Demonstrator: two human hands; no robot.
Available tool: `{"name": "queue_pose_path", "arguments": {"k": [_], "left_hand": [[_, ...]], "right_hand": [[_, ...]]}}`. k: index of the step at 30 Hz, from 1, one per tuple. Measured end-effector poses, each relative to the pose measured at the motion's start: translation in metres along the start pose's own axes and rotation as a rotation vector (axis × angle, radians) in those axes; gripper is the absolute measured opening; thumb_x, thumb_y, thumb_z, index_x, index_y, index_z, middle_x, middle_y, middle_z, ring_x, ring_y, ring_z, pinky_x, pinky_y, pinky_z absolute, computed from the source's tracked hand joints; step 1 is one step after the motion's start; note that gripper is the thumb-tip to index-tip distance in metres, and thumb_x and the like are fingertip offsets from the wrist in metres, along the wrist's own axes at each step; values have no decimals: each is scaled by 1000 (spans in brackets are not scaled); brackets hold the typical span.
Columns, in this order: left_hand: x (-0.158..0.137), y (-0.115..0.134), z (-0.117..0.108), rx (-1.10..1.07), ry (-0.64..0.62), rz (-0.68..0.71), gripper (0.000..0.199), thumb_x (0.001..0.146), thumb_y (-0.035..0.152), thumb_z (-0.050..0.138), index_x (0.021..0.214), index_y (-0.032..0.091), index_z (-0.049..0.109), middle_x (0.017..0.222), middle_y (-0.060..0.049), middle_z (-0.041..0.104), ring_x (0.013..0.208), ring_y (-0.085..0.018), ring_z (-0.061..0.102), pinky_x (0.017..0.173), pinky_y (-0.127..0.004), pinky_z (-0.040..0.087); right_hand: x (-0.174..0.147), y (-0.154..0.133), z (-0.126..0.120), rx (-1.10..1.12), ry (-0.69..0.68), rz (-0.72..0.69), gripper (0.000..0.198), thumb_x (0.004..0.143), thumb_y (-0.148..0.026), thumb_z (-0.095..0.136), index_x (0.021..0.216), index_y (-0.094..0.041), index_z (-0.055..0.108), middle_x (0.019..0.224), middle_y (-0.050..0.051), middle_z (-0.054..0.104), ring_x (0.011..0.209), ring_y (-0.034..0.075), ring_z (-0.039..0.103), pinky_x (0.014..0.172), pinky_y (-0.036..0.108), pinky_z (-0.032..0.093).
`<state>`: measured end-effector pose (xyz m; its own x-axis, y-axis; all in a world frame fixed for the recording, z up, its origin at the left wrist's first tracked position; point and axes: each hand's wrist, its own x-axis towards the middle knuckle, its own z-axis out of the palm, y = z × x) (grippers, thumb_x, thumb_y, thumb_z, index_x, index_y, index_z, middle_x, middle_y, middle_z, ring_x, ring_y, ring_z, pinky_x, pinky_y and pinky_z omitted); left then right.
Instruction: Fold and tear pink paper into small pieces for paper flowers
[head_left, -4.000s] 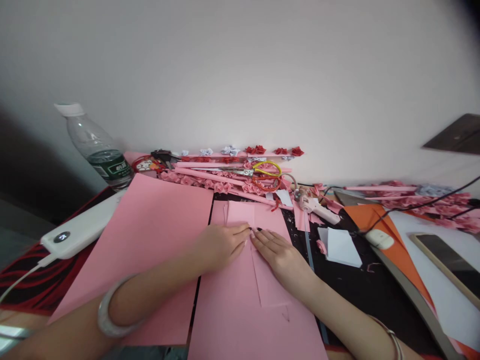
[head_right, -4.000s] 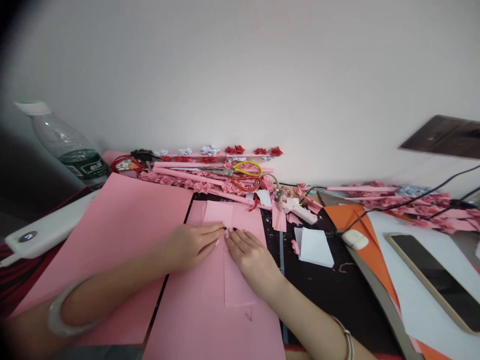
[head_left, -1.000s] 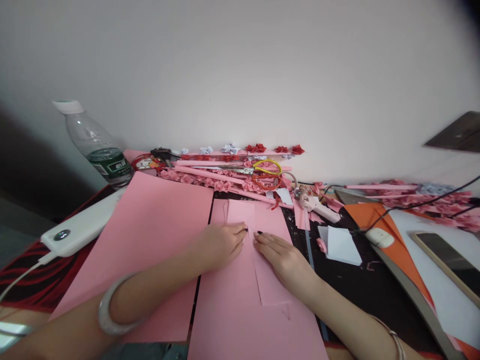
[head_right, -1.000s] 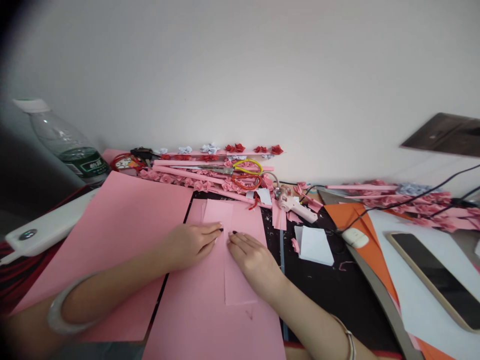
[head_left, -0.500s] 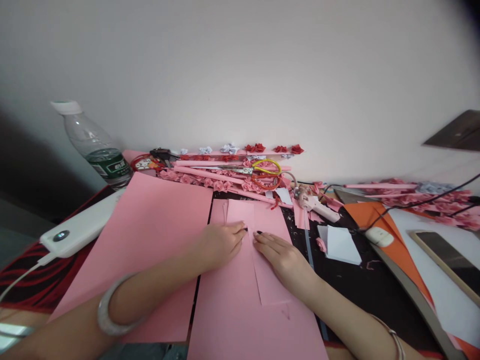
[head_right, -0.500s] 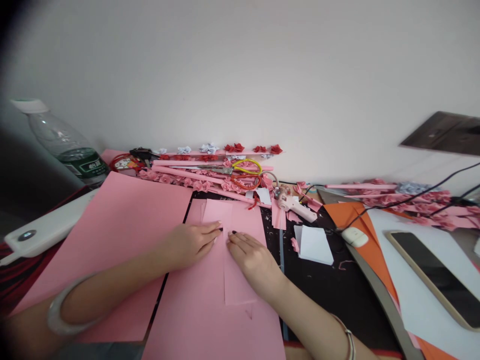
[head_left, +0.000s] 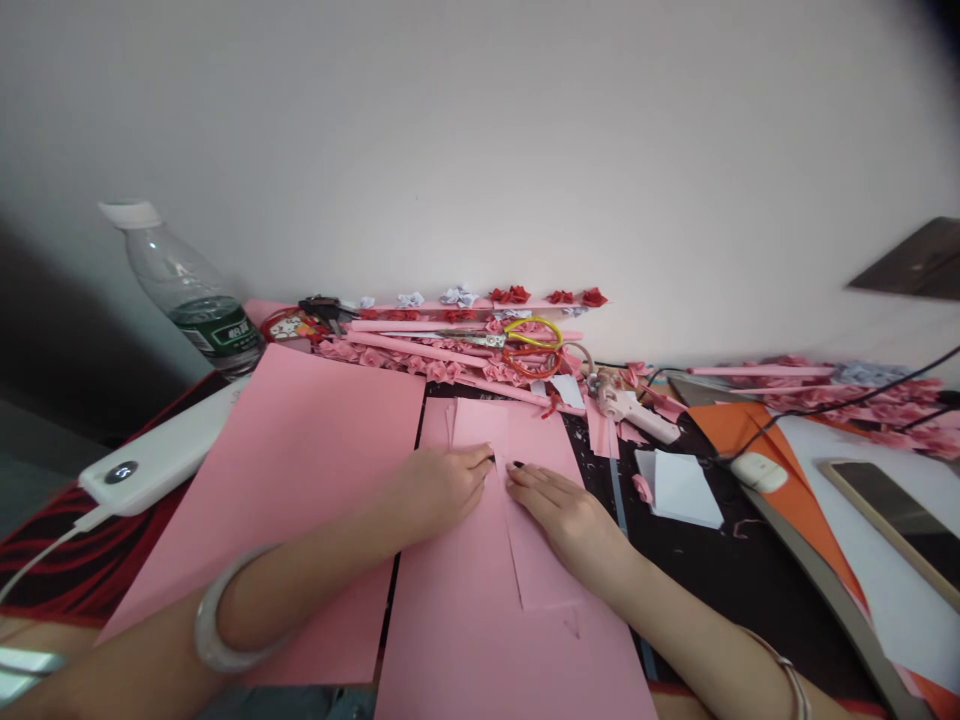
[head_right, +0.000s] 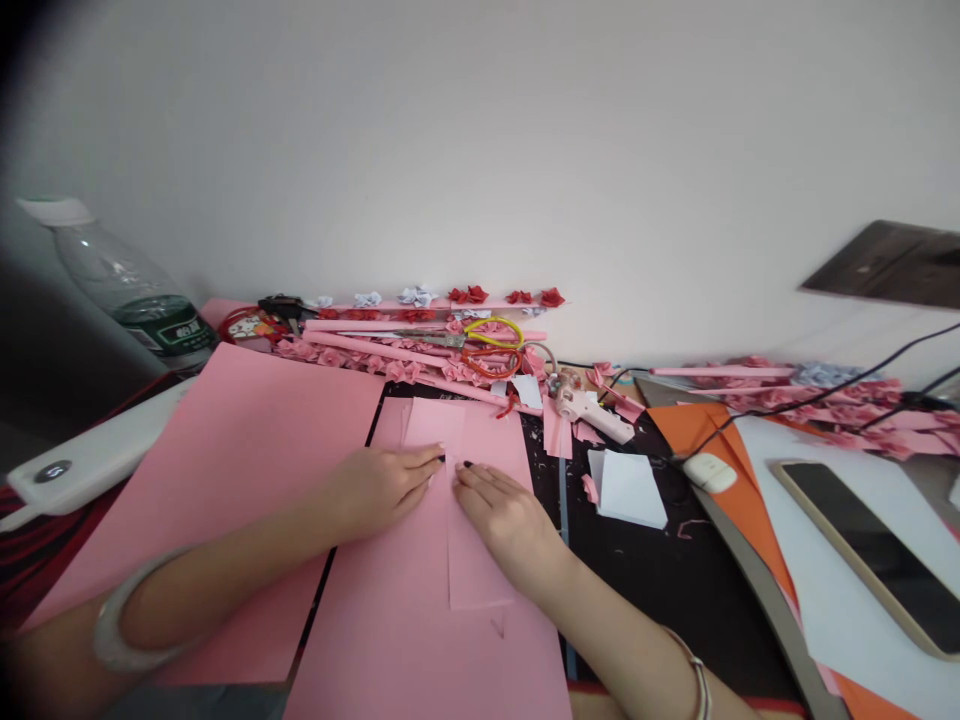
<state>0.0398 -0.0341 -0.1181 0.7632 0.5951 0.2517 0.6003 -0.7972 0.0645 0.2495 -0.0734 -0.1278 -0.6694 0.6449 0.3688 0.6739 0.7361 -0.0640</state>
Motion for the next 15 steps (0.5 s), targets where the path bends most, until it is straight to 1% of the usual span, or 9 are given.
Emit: {"name": "queue_pose_path", "arguments": {"k": [3, 7, 12, 15], "left_hand": [[1, 1, -1, 4, -13, -13, 30, 86, 18, 36, 106, 16, 58, 118, -6, 57, 90, -17, 63, 74, -27, 51], [2, 2, -3, -3, -26, 8, 32, 86, 17, 35, 108, 15, 58, 122, -5, 55, 97, -17, 60, 77, -27, 50], [3, 3, -5, -14, -64, -11, 34, 85, 16, 34, 111, 13, 56, 120, -5, 56, 96, -18, 61, 80, -30, 50], [3, 3, -6, -7, -78, -5, 35, 85, 17, 33, 112, 13, 56, 122, -4, 54, 97, -19, 60, 80, -31, 50]], "right_hand": [[0, 0, -1, -2, -7, -1, 30, 87, -8, 35, 106, -9, 58, 114, 13, 59, 110, 19, 52, 95, 37, 44], [1, 1, -1, -16, -14, -1, 29, 87, -8, 37, 106, -8, 59, 115, 13, 59, 109, 21, 52, 95, 37, 43], [0, 1, 0, -23, -15, -2, 29, 87, -8, 37, 106, -9, 59, 114, 13, 59, 109, 20, 52, 95, 37, 43], [0, 0, 0, -24, -18, -4, 30, 87, -8, 36, 107, -9, 59, 115, 13, 59, 110, 20, 52, 96, 37, 43]]}}
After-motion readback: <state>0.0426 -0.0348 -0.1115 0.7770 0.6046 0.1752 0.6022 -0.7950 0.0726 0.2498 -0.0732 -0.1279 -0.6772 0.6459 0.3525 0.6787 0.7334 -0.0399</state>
